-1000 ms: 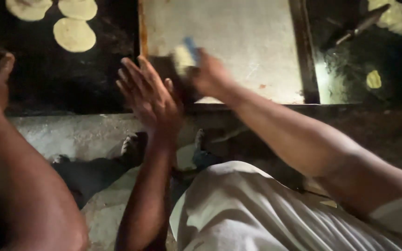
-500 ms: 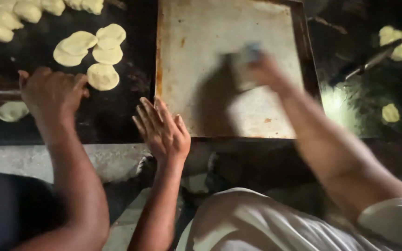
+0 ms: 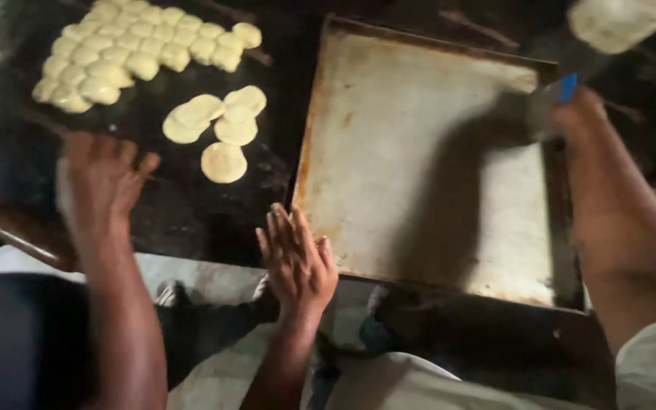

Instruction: The recorder prepares small pieces of dough using a rolling pin and places them on a metal tray.

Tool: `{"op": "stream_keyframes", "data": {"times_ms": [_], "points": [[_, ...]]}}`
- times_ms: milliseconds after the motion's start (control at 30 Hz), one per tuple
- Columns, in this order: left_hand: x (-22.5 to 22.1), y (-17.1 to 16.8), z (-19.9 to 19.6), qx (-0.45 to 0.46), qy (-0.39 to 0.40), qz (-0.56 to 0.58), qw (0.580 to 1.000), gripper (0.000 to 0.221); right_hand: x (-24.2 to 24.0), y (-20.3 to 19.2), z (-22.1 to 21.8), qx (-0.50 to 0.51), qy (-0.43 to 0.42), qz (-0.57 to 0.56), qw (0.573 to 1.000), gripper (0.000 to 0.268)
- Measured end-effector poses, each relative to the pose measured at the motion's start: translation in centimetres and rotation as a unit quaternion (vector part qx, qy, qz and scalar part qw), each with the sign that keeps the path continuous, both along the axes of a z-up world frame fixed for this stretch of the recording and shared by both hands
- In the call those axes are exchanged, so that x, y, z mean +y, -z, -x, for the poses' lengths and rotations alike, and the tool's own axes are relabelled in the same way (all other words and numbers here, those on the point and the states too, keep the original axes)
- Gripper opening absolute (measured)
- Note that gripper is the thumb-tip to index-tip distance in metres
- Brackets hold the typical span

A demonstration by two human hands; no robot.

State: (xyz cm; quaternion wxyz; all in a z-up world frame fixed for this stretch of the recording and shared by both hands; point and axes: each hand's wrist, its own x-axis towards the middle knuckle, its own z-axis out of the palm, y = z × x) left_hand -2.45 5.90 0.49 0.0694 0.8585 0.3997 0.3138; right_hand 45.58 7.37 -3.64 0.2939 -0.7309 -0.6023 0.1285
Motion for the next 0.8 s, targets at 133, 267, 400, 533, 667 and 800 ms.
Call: {"op": "stream_keyframes", "data": {"times_ms": [133,267,400,533,667,800], "points": [[-0.2,-0.3,-0.6,0.029,0.010,0.044,0.999,0.064,4.5,0.0,-1.9,-0.048,0.095,0.085,0.991,0.053],[-0.4,1.0,-0.5,0.034,0.012,0.054,0.998,0.063,15.4,2.8,-2.4,-0.100,0.195,0.158,0.963,0.048],[0.0,1.1,-0.3,0.045,0.019,0.055,0.997,0.064,17.9,-1.4,1.9,-0.101,0.139,0.147,0.974,0.053],[-0.1,1.3,-0.5,0.041,0.025,0.085,0.995,0.068,15.7,-0.1,5.8,-0.147,0.018,0.152,0.977,0.045],[-0.2,2.4,-0.4,-0.012,0.022,0.064,0.998,0.069,8.1,3.6,12.5,-0.113,-0.164,0.176,0.964,0.041],[-0.2,3.4,-0.4,-0.134,0.038,0.026,0.990,0.075,-2.4,-9.0,28.8,-0.114,-0.124,0.342,0.925,0.042]]}}
